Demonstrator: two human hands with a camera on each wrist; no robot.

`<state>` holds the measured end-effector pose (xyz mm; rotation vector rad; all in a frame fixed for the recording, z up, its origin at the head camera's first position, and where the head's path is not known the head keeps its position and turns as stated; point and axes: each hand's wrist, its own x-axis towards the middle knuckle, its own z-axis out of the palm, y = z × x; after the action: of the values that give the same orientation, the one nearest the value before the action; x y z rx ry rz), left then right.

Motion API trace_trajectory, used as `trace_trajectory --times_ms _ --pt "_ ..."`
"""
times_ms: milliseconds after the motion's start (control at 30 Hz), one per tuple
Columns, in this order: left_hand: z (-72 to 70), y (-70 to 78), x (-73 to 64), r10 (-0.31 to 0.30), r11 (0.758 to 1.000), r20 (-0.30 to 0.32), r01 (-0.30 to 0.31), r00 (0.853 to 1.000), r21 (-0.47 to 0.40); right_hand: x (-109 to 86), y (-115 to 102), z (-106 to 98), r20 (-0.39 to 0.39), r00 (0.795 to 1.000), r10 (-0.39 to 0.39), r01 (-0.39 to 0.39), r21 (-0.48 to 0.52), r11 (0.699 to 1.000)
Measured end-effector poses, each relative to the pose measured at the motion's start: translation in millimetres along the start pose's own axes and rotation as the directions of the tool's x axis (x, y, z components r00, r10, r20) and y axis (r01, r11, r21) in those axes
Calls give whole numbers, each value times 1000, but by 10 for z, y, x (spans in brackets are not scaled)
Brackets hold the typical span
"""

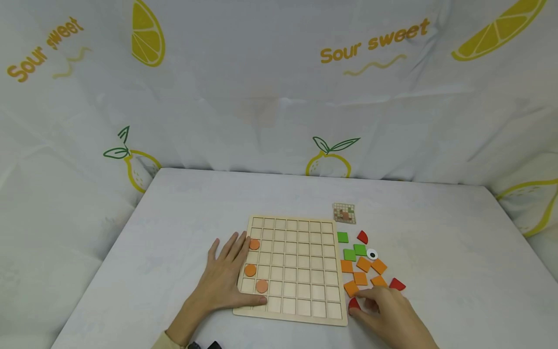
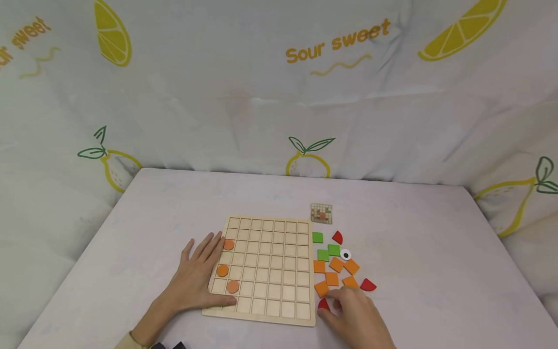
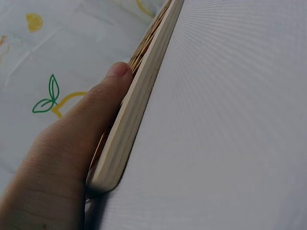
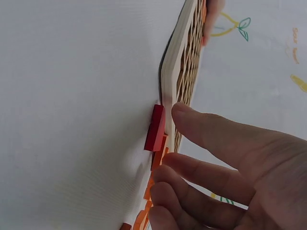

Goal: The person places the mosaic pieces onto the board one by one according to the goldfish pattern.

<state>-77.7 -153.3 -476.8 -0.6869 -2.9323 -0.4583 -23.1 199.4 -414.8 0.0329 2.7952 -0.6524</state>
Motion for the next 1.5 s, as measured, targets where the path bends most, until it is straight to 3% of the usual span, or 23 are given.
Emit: trace_trajectory --times_ms 300,567,1133,1500 --pt "5 3 -1 3 1000 -2 -3 1000 1 17 -19 52 12 999 42 -42 -8 999" --pt "-1 7 10 4 1000 -2 -4 1000 9 14 6 36 -8 1000 -12 12 -7 1000" --pt "-2 13 15 -2 1000 6 2 1000 -9 37 18 34 21 1000 -12 13 -23 1000" --pt "16 -5 -1 -10 1000 10 10 1000 -3 -21 -36 -20 -60 997 -56 57 8 998"
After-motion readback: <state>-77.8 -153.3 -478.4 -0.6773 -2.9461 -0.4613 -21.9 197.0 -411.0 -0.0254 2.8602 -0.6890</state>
